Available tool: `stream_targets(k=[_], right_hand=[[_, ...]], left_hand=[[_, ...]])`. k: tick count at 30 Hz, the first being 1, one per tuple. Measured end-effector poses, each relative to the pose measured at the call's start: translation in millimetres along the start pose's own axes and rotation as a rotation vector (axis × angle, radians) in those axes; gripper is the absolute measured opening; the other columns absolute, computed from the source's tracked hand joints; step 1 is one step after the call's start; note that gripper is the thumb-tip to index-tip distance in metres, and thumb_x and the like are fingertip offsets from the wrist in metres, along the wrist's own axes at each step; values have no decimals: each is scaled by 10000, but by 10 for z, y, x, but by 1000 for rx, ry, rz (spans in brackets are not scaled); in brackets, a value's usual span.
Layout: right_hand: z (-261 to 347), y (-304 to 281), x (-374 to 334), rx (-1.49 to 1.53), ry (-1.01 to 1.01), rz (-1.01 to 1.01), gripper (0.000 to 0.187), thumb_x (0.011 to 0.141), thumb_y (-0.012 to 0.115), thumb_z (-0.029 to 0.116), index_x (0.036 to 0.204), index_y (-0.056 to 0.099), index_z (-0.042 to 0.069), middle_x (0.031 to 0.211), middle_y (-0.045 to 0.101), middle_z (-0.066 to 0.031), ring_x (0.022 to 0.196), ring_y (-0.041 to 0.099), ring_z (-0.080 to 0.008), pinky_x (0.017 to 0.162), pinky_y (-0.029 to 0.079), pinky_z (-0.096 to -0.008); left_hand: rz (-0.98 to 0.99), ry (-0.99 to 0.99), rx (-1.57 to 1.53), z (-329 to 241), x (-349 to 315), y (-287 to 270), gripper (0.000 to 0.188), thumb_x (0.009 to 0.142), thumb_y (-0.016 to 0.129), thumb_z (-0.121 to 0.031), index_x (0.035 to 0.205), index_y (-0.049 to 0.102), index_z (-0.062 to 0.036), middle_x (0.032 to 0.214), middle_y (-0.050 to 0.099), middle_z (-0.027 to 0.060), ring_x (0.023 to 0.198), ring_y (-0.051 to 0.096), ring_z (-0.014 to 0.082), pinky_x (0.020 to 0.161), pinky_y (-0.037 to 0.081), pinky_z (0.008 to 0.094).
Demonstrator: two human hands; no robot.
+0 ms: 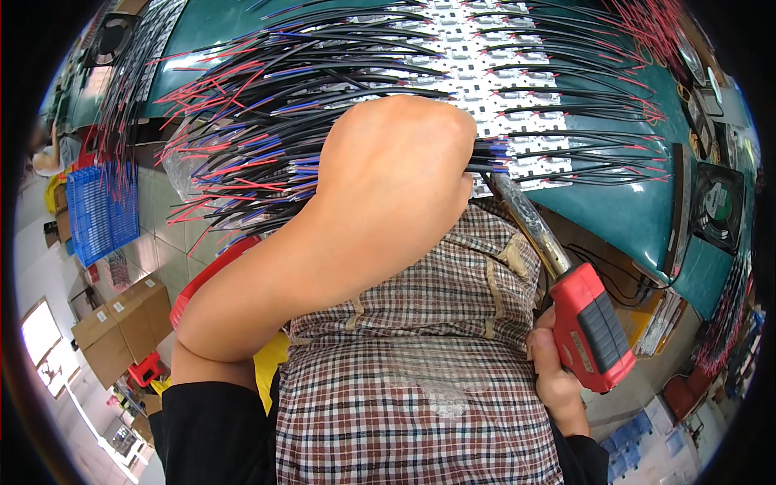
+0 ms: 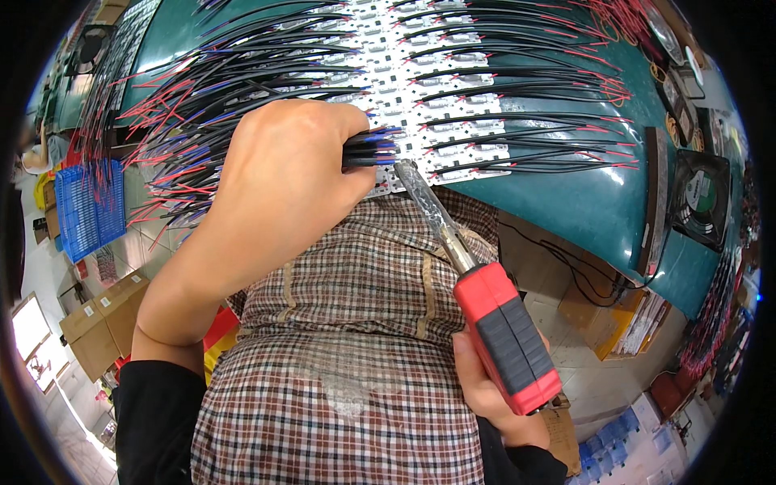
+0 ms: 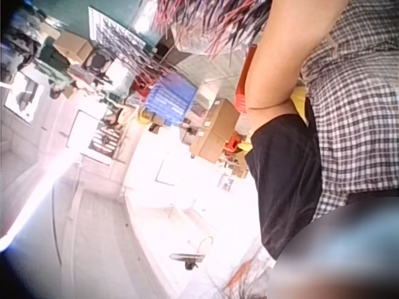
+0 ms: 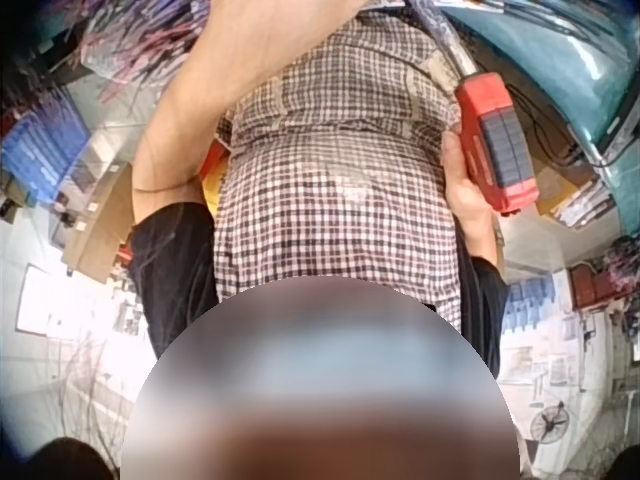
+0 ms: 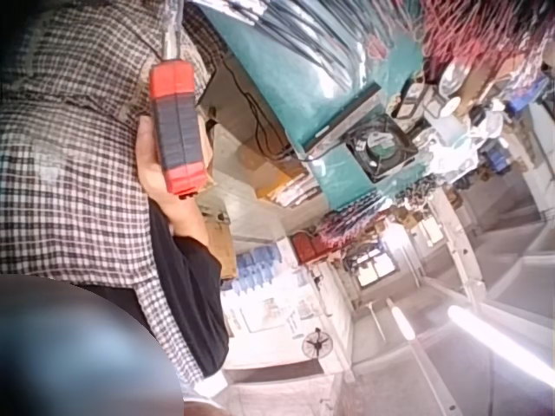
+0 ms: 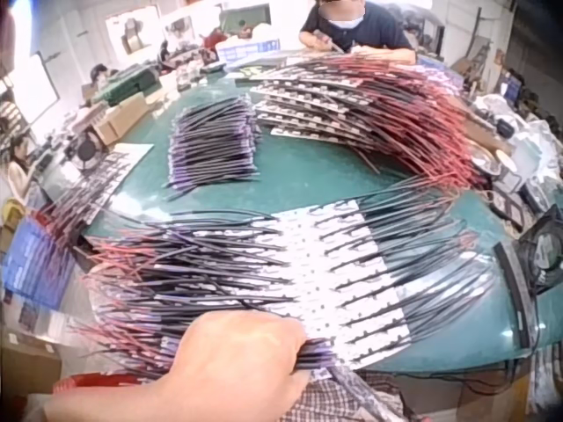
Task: The person solders wiring connections on long LED light strips using a soldering gun and solder from a spool, bracing the wires with tweezers.
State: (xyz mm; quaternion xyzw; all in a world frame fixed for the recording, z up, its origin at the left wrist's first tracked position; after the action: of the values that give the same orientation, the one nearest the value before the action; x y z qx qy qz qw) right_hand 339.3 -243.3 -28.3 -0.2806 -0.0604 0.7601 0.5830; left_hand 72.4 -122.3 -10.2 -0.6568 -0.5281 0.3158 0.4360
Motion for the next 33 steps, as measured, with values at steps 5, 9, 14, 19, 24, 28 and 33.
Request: stream_targets(k=[5,9,14,19,24,28,33], right_hand=[[55,42,17,107,105,-7,190,834,750,74,1006,688,20,866,677,-113,758,677,-266,683,531,-363],[56,31,33,67,66,0,193,827,745,63,1005,685,18,873,671,-113,766,676,-263,679,529,-361],[3,21,35,19,43,52,218,801,750,44,1004,677,12,886,658,-117,765,671,-267,682,531,-363],[17,32,52,39,20,23,219,798,750,44,1002,678,11,879,652,-117,761,669,-272,683,532,-359],[-40,-5,33,-15,-32,67,221,798,749,40,1006,680,16,890,663,-120,764,675,-270,674,532,-362],[-64,-26,-17,-41,-101,61,116,891,651,48,994,603,26,861,599,-93,722,589,-190,645,489,-316],[-33,11,-9,36,-147,-6,102,973,560,76,903,497,36,778,503,-68,558,447,-110,524,416,-268]], left_hand=[[25,-31,7,5,1,2,142,763,720,-135,786,678,-1,709,656,179,691,653,378,669,520,457],[29,-34,-15,-12,-19,-4,147,762,729,-128,773,664,3,710,658,172,687,653,375,660,517,456],[5,-17,8,-38,-66,24,166,732,756,-109,783,641,-2,730,644,165,726,653,369,677,514,456],[13,27,18,-40,-59,23,182,708,765,-95,789,630,-5,750,639,166,752,653,369,695,517,457],[6,20,28,-47,-56,40,178,705,763,-89,782,625,-7,746,639,160,751,654,365,698,519,459],[29,25,26,-57,-46,28,175,705,760,-87,781,624,-7,746,639,159,747,654,364,697,519,459],[32,9,36,-51,-47,39,149,726,741,-84,786,627,-8,750,641,160,750,654,367,697,517,462]])
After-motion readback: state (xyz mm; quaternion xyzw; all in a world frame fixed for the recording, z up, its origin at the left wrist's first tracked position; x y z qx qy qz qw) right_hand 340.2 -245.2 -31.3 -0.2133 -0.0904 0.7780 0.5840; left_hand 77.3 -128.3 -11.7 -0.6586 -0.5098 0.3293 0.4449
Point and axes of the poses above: each hand's wrist, its own x-axis towards the middle knuckle, its own y-axis out of the palm, z = x × y, the point moved 2 cm from there along x, towards the middle knuckle
